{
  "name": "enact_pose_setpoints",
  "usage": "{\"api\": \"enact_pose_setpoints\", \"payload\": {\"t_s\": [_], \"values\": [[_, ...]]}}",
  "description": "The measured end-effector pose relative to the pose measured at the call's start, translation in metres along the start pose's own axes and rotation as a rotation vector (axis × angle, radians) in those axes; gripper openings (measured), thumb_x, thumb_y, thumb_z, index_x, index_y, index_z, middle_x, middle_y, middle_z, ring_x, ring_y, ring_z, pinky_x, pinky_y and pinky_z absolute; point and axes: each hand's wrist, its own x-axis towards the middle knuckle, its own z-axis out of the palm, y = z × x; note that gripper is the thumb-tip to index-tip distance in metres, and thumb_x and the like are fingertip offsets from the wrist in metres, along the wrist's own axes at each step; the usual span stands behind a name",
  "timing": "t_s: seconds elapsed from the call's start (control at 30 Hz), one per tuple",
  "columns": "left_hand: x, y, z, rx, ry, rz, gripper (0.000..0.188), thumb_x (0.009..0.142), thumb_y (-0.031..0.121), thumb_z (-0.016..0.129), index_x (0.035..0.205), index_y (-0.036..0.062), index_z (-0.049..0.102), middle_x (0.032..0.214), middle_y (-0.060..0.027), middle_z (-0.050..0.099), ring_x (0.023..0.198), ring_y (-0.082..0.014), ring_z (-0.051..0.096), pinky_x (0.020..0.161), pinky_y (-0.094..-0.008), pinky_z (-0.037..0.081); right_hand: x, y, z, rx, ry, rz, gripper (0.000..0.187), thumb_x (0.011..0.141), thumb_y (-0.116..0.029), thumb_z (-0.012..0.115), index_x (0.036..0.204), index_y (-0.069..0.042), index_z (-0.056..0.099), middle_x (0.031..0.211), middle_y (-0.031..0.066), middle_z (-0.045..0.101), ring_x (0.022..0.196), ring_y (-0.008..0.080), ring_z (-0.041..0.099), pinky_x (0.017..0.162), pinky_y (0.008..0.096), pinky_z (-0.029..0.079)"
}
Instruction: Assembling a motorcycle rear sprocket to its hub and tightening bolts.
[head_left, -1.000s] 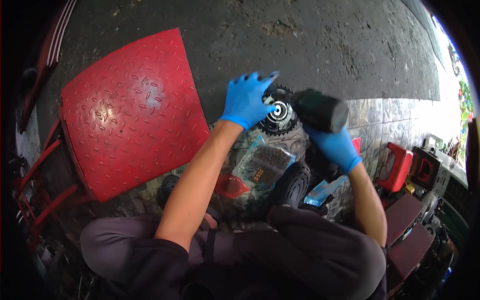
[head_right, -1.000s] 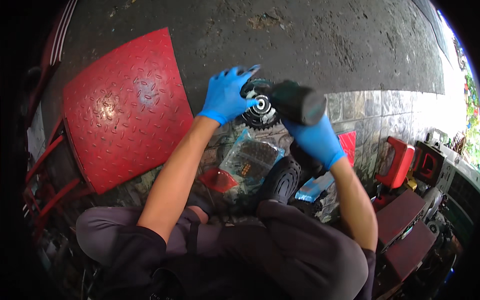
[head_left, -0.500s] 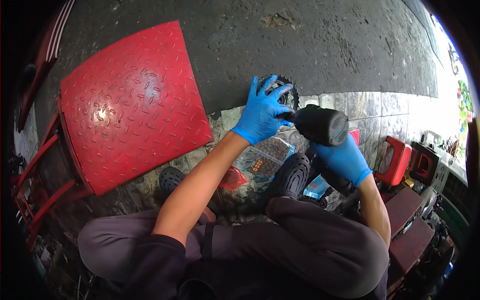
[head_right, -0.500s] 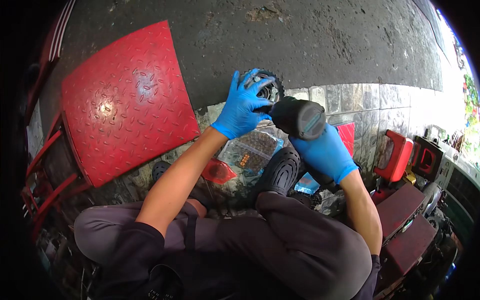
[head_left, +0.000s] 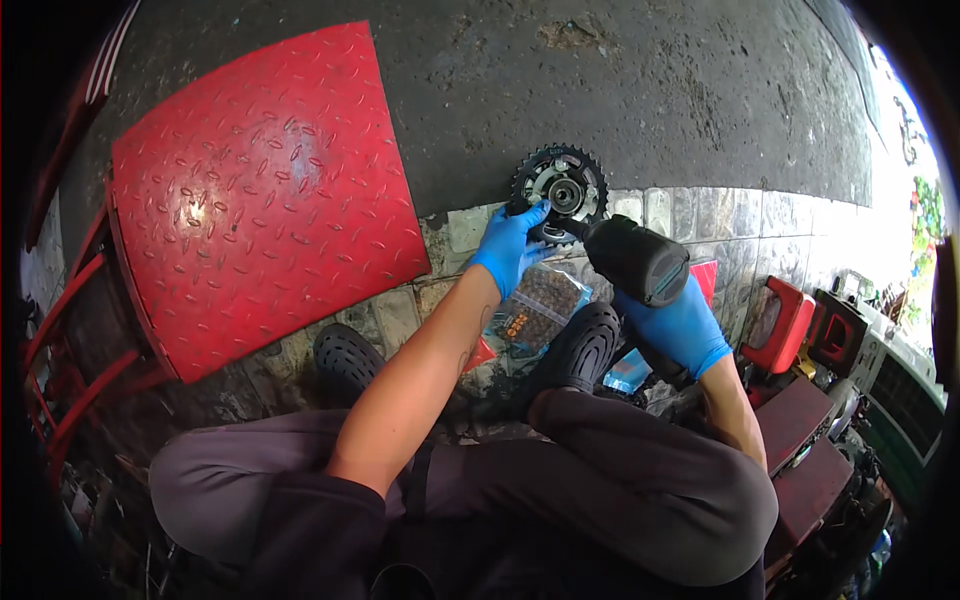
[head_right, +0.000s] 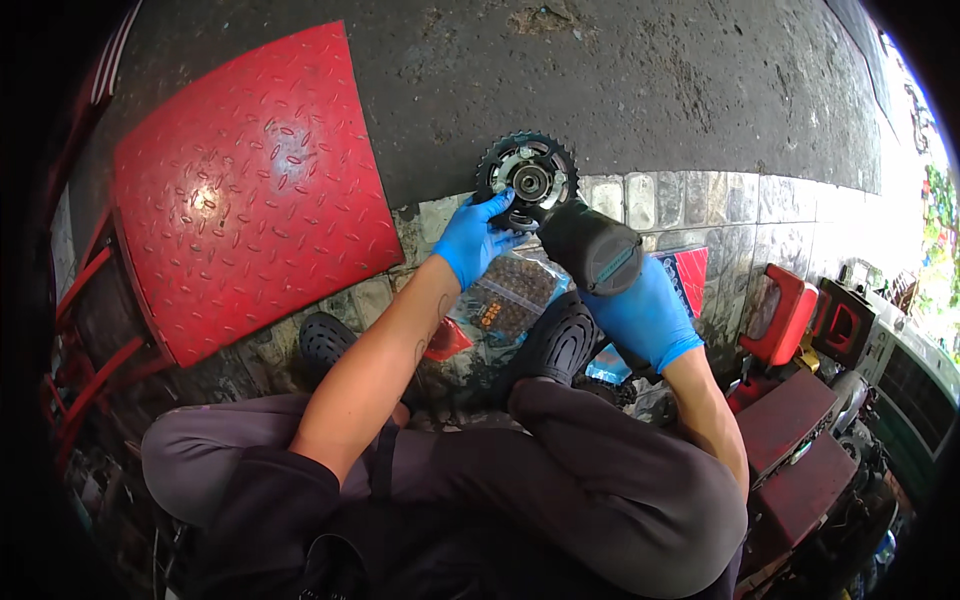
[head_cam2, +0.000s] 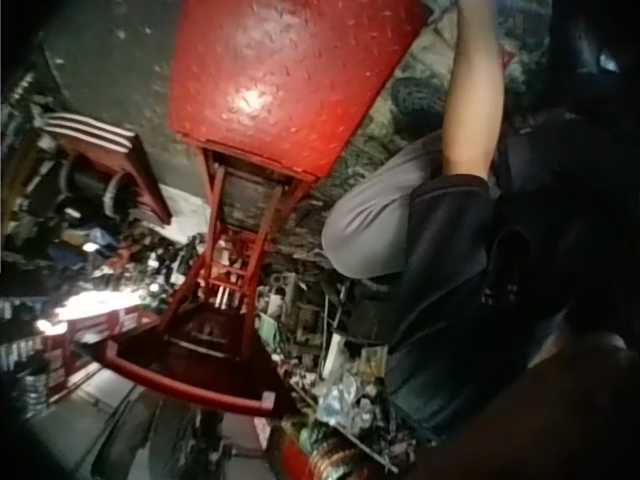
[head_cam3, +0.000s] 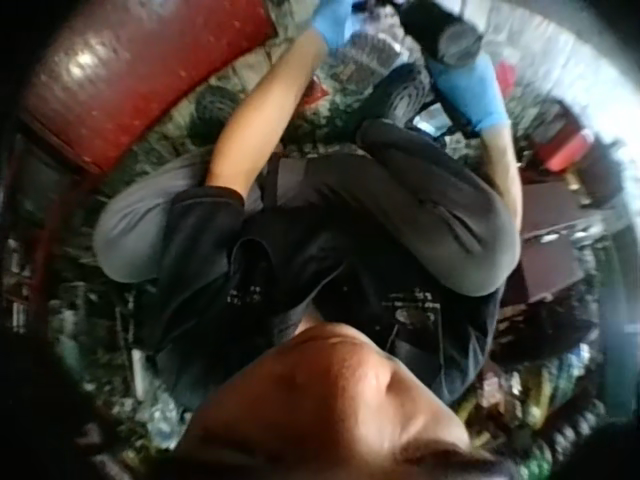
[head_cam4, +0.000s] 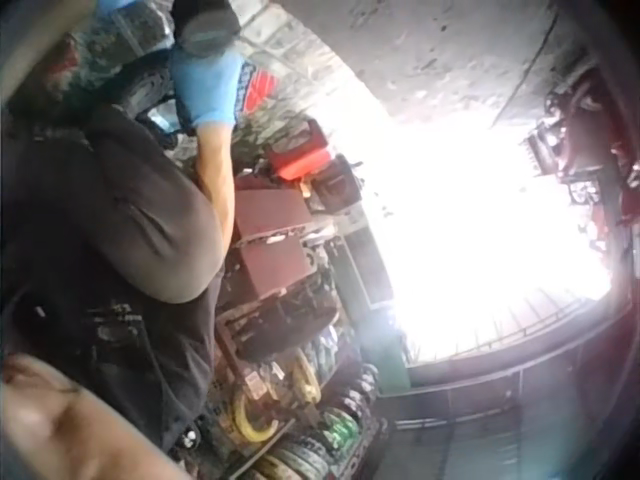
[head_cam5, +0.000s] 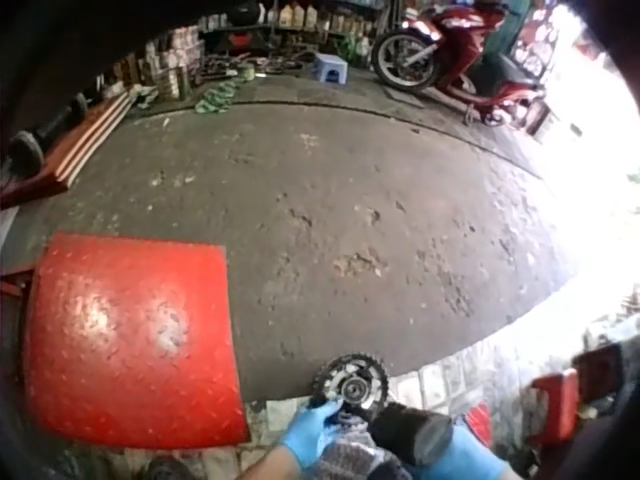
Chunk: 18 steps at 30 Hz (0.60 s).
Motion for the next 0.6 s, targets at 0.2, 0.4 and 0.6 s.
{"api": "enact_pose_setpoints", "payload": {"t_s": [0.2,0.4,0.6], "values": [[0.011,-0.026,0.006,-0.313,-0.011,0.176,0.031,0.099,0.01,0.06,0.128,0.0009,0.056,0.115,-0.0155,0.066,0.103,-0.0265,0.067,0.09,-0.0366,0.059,0.0,0.01,0.006,-0.013,0.036,-0.094,0.019,0.086,-0.019,0.063,0.097,-0.004,0.066,0.087,0.0161,0.071,0.073,0.036,0.066,0.064,0.0411,0.051],[0.007,-0.018,0.02,-0.198,0.045,0.261,0.032,0.097,0.005,0.061,0.129,0.0028,0.054,0.118,-0.0152,0.064,0.102,-0.0264,0.067,0.093,-0.0382,0.058,-0.002,0.006,0.001,0.122,0.073,-0.1,0.02,0.085,-0.014,0.065,0.102,-0.004,0.066,0.094,0.0149,0.071,0.077,0.0309,0.067,0.067,0.0381,0.052],[0.005,-0.01,0.025,-0.038,0.114,0.257,0.034,0.096,0.004,0.063,0.128,0.0038,0.053,0.117,-0.0145,0.064,0.101,-0.0253,0.067,0.094,-0.0374,0.058,0.0,0.01,0.003,0.185,0.118,-0.158,0.025,0.084,-0.01,0.066,0.108,-0.003,0.066,0.099,0.0134,0.071,0.081,0.0271,0.067,0.07,0.0359,0.053]]}}
